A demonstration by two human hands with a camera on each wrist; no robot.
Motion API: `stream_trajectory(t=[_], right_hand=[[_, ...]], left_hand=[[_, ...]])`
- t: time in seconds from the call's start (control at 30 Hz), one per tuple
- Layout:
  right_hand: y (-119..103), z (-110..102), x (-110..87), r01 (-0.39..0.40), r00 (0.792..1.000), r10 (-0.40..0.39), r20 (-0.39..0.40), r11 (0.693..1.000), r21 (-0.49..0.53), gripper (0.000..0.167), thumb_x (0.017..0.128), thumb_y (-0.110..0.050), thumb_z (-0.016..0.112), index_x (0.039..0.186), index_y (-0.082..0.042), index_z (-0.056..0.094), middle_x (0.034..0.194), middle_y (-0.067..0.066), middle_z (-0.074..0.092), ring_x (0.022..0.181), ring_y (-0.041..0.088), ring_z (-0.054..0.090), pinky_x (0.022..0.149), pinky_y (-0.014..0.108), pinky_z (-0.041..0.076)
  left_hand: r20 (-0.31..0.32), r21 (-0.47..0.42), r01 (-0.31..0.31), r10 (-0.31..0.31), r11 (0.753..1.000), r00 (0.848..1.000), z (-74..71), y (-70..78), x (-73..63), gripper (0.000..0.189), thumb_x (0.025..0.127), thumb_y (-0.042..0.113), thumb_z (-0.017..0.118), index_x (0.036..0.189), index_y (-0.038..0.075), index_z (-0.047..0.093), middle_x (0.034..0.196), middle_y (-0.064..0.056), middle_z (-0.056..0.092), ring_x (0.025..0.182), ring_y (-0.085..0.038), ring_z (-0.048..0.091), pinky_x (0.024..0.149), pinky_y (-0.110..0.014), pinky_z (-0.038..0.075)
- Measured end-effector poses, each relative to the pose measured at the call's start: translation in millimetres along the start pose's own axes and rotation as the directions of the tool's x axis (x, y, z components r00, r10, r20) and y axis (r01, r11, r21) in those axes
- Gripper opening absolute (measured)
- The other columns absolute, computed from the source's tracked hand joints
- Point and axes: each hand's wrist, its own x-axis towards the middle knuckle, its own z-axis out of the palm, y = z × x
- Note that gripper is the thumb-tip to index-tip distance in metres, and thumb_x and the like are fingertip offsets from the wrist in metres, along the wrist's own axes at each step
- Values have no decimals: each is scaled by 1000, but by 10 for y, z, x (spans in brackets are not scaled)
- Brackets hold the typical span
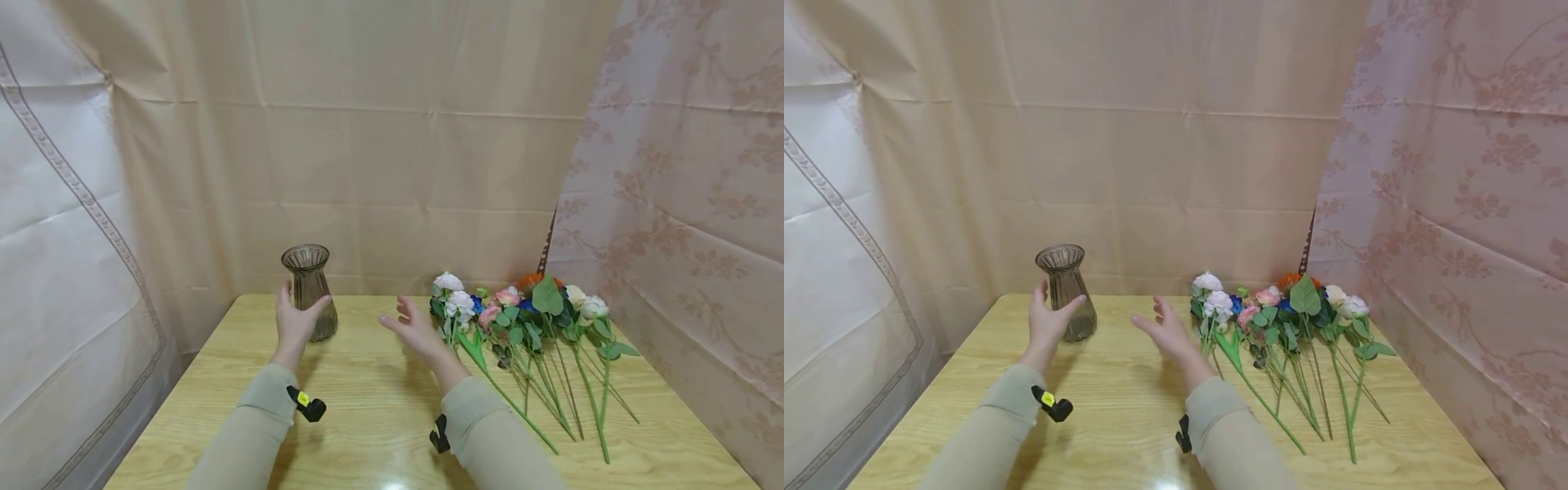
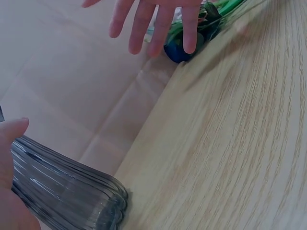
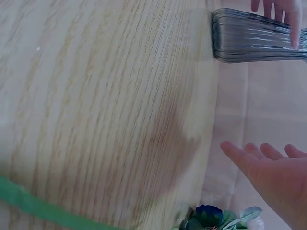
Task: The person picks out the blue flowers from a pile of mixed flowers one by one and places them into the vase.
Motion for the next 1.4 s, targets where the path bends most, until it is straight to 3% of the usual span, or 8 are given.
stream_trajectory(t=[0.27, 0.57, 1.4], right_hand=[[-19, 62, 27, -27, 999, 27, 25, 999, -27, 93, 93, -56, 68, 161, -9, 25, 160, 21, 34, 143, 44, 36, 115, 57, 32], [-43, 80, 23, -17, 999, 17, 28, 1000, 23, 87, 95, -46, 71, 160, -6, 28, 158, 25, 35, 143, 48, 33, 115, 58, 32], [-54, 24, -18, -36, 997, 33, 76, 999, 41, 86, 97, -53, 65, 161, -12, 26, 161, 22, 30, 146, 43, 30, 116, 59, 29]], left_hand=[[-13, 6, -6, 6, 1000, 1000, 3, -46, 43, 100, 85, 29, 84, 162, 9, 23, 163, -16, 28, 149, -36, 24, 121, -51, 22], [-4, 3, -24, 24, 1000, 1000, 4, -101, 73, 95, 87, 27, 82, 161, 8, 26, 160, -15, 34, 147, -35, 29, 121, -49, 22], [9, 32, -39, 39, 999, 999, -6, -76, 152, 85, 89, 26, 79, 157, 2, 33, 156, -18, 40, 141, -37, 38, 117, -49, 31]])
